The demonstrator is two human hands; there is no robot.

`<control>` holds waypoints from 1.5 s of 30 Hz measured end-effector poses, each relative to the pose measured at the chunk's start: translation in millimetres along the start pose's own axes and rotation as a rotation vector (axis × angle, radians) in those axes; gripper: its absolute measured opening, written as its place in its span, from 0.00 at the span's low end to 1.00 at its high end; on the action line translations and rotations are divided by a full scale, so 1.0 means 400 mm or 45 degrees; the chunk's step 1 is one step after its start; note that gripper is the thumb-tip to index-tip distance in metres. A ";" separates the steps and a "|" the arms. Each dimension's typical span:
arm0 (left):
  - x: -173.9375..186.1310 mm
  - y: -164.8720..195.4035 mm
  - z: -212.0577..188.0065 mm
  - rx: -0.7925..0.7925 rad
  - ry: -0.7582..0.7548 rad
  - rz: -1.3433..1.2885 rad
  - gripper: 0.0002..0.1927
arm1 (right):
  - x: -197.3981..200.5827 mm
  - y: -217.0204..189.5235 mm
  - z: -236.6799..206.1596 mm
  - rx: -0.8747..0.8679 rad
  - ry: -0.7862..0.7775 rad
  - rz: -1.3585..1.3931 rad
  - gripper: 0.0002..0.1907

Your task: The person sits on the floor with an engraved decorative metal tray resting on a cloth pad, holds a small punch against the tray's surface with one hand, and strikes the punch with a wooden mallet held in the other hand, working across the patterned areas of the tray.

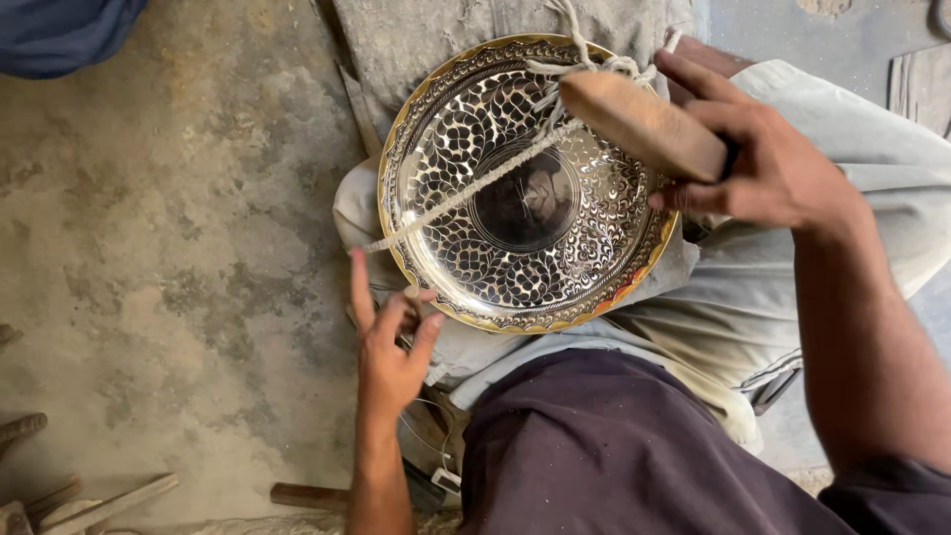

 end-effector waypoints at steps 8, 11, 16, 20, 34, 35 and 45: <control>0.010 -0.041 0.026 0.132 -0.128 -0.155 0.10 | 0.000 0.029 0.003 -0.373 -0.082 0.051 0.35; -0.016 -0.048 0.008 0.079 0.028 -0.154 0.07 | -0.002 -0.012 -0.052 -0.289 0.080 -0.100 0.32; -0.091 -0.041 -0.042 -0.048 0.216 -0.192 0.11 | -0.047 -0.102 -0.199 -0.468 0.228 0.101 0.40; -0.108 -0.035 -0.099 0.194 0.190 -0.236 0.17 | -0.101 -0.176 -0.257 -0.476 0.164 -0.050 0.43; -0.253 -0.048 -0.192 -0.499 0.206 0.336 0.13 | -0.168 -0.187 -0.384 -0.758 0.550 -0.213 0.29; -0.257 -0.054 -0.184 -0.491 0.203 0.333 0.13 | -0.172 -0.181 -0.361 -0.687 0.552 -0.145 0.29; -0.246 0.025 -0.153 -0.388 0.345 0.493 0.18 | -0.172 -0.108 -0.248 -0.985 0.457 0.051 0.24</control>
Point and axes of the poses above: each hand's wrist, its own z-axis towards the middle knuckle, its own x-axis out of the back of the hand, y = z × x, the point moved 4 cm from there along z, towards the middle knuckle, and after that the axes turned 13 degrees about -z, right-handed, at the moved point
